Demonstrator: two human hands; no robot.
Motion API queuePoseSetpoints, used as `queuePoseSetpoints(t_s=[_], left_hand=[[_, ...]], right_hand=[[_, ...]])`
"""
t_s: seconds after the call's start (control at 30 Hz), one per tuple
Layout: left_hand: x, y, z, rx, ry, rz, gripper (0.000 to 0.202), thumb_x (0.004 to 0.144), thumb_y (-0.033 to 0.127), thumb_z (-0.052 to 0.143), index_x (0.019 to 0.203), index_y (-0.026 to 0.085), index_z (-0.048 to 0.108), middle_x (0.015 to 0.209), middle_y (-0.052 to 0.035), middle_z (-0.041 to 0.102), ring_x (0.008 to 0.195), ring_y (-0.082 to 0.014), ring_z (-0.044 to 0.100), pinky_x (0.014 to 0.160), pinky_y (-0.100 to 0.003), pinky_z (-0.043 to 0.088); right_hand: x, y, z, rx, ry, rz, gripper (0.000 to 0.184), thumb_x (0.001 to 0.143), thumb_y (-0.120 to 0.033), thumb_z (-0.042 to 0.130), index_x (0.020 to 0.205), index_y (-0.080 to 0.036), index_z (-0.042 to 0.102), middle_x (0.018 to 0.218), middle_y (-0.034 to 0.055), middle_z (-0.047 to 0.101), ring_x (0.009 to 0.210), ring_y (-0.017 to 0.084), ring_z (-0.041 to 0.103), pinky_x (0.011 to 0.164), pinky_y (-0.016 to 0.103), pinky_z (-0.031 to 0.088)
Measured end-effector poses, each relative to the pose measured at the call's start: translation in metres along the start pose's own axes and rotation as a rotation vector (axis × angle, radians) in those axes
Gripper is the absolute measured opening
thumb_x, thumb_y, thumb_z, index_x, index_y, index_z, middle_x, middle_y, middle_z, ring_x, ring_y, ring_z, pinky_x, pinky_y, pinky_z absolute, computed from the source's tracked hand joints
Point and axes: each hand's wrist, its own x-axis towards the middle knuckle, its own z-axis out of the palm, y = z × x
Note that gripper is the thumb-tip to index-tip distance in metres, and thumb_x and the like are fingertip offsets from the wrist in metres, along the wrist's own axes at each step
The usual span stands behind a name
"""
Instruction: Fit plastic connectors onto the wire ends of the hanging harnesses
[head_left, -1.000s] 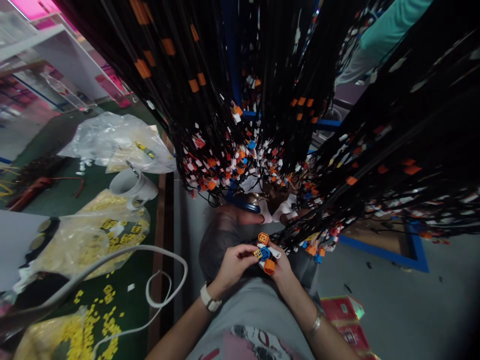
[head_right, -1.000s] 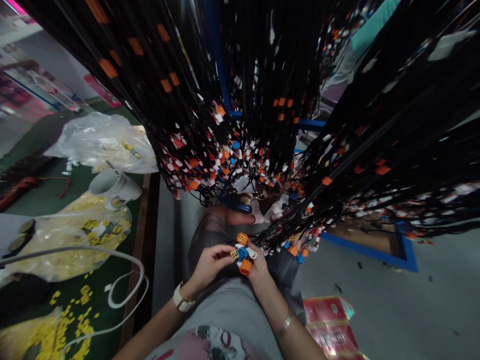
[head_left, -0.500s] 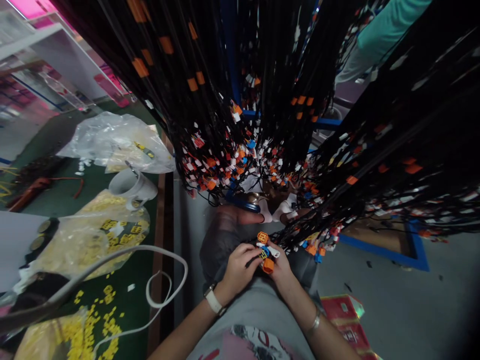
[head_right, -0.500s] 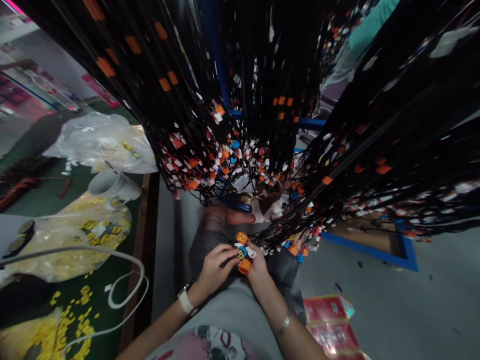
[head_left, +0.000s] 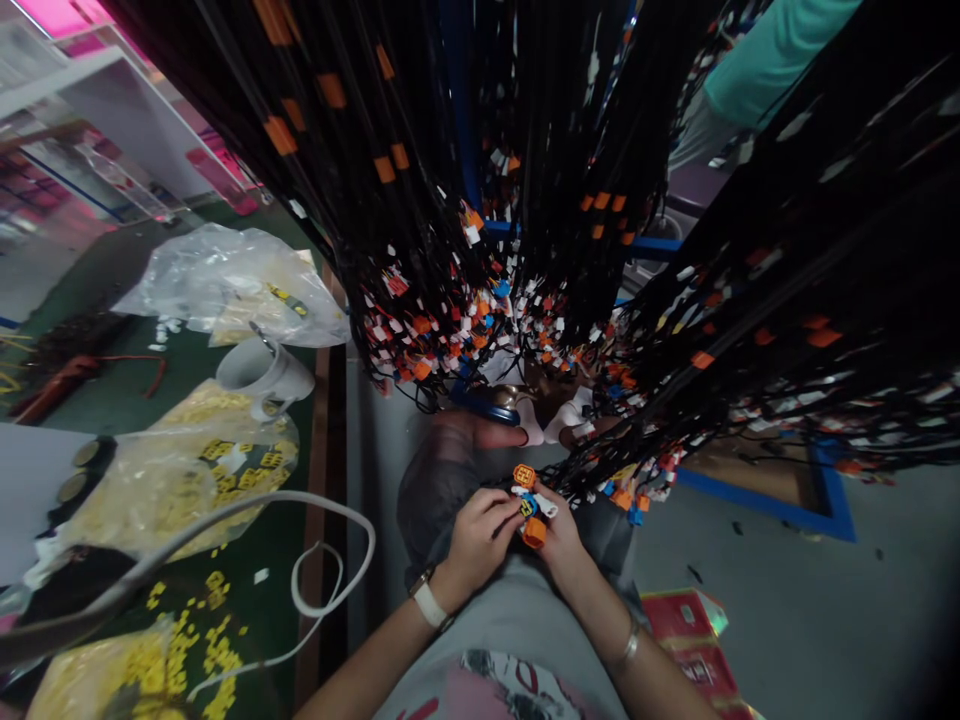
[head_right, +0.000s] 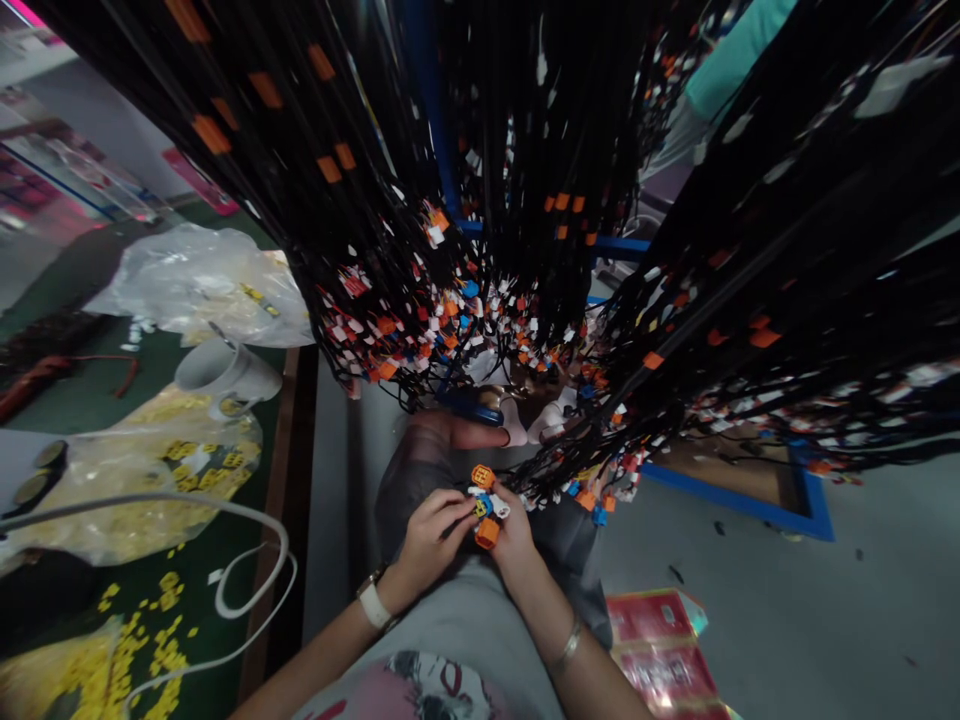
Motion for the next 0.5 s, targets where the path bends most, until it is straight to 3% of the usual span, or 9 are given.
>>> queuePoseSetpoints(t_s=[0.2, 0.5], left_hand=[[-0.001, -0.0006, -0.0031, 0.149, -0.076, 0.01, 0.02, 0.084, 0.021, 0.057, 0.102, 0.02, 0.067, 0.095, -0.0075, 0.065, 0.086, -0.0174, 0.059, 0.076, -0.031, 0.052], [0.0047, 0.0084, -0.0066, 0.108, -0.115, -0.086, 0.019, 0.083, 0.018, 0.058, 0.1, 0.021, 0.066, 0.097, -0.0065, 0.065, 0.09, -0.018, 0.058, 0.08, -0.033, 0.052]], right_hand=[[0.0001, 0.0016, 0.0, -0.005, 0.081, 0.048, 0.008, 0.069, -0.021, 0.068, 0.072, -0.018, 0.062, 0.054, -0.0008, 0.064, 0.044, 0.015, 0.059, 0.041, 0.024, 0.049], [0.0026, 0.0037, 0.0025, 0.036, 0.152, 0.071, 0.011, 0.067, -0.013, 0.067, 0.064, -0.016, 0.057, 0.053, -0.0004, 0.065, 0.043, 0.013, 0.059, 0.042, 0.021, 0.049]])
